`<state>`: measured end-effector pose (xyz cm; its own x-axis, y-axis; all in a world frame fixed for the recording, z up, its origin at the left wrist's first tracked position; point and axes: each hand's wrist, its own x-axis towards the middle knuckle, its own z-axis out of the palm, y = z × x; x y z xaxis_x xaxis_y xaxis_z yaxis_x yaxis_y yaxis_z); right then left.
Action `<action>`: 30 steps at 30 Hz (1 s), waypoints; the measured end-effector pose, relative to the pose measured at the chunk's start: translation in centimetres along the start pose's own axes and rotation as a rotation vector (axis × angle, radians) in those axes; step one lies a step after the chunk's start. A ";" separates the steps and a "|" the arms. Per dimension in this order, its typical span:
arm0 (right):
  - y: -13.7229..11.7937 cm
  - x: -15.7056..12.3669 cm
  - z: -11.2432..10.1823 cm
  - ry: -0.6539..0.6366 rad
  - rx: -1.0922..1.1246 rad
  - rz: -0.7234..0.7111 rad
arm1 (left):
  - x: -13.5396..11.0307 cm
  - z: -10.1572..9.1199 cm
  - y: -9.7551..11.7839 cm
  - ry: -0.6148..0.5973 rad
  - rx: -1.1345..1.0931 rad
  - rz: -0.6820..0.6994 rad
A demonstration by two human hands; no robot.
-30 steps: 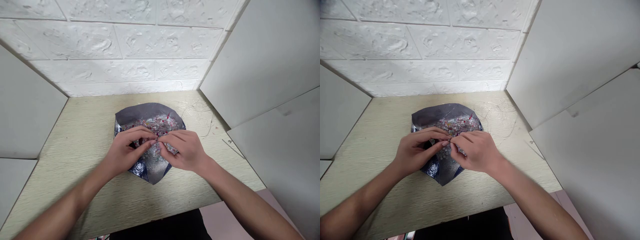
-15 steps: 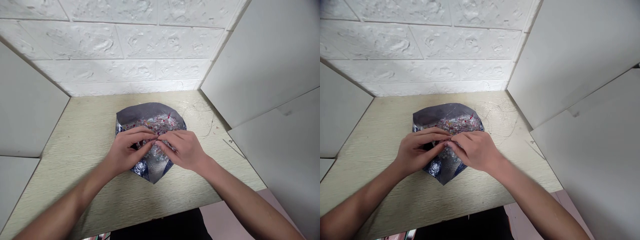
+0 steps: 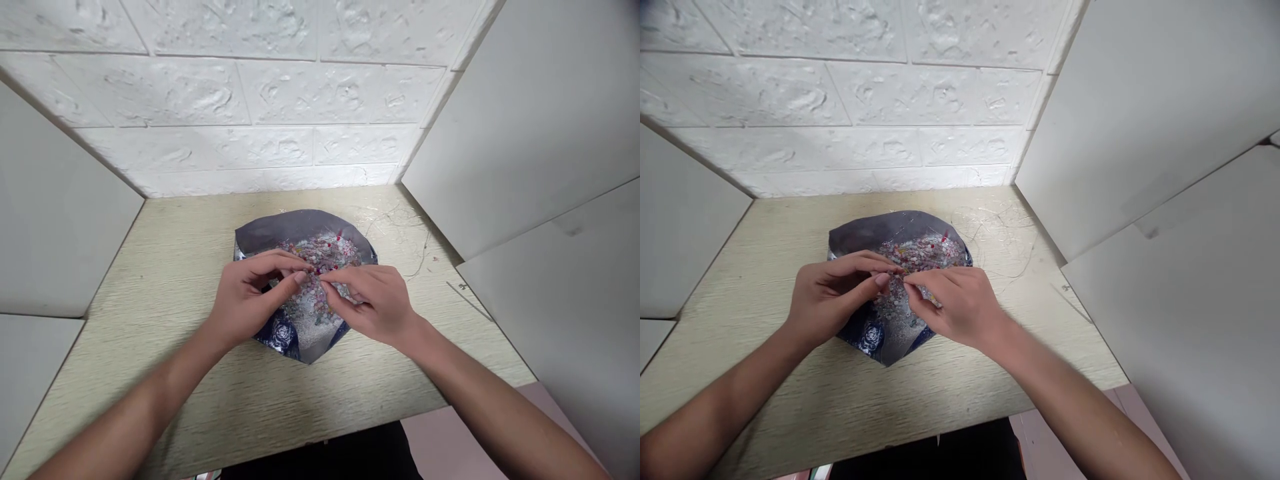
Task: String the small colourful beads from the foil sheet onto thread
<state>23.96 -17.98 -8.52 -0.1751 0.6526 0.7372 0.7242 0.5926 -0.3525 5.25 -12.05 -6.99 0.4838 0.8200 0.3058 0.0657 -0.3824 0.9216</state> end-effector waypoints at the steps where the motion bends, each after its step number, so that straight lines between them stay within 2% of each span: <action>1: -0.1 0.0 0.0 0.014 -0.001 0.003 | 0.1 0.0 0.1 0.001 -0.033 -0.033; 6: -0.4 0.1 -0.1 0.086 -0.009 0.003 | 0.4 0.0 0.5 -0.013 -0.145 -0.146; 12: -0.5 0.6 -0.6 0.183 -0.078 -0.034 | 0.5 -0.1 0.2 -0.082 -0.172 -0.159; 30: -0.4 0.3 -0.4 0.119 -0.078 -0.041 | 0.4 0.1 0.0 -0.104 -0.176 -0.144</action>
<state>23.85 -18.22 -7.96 -0.1287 0.5652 0.8149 0.7686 0.5761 -0.2782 5.48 -11.76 -6.90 0.5685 0.8089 0.1500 -0.0081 -0.1769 0.9842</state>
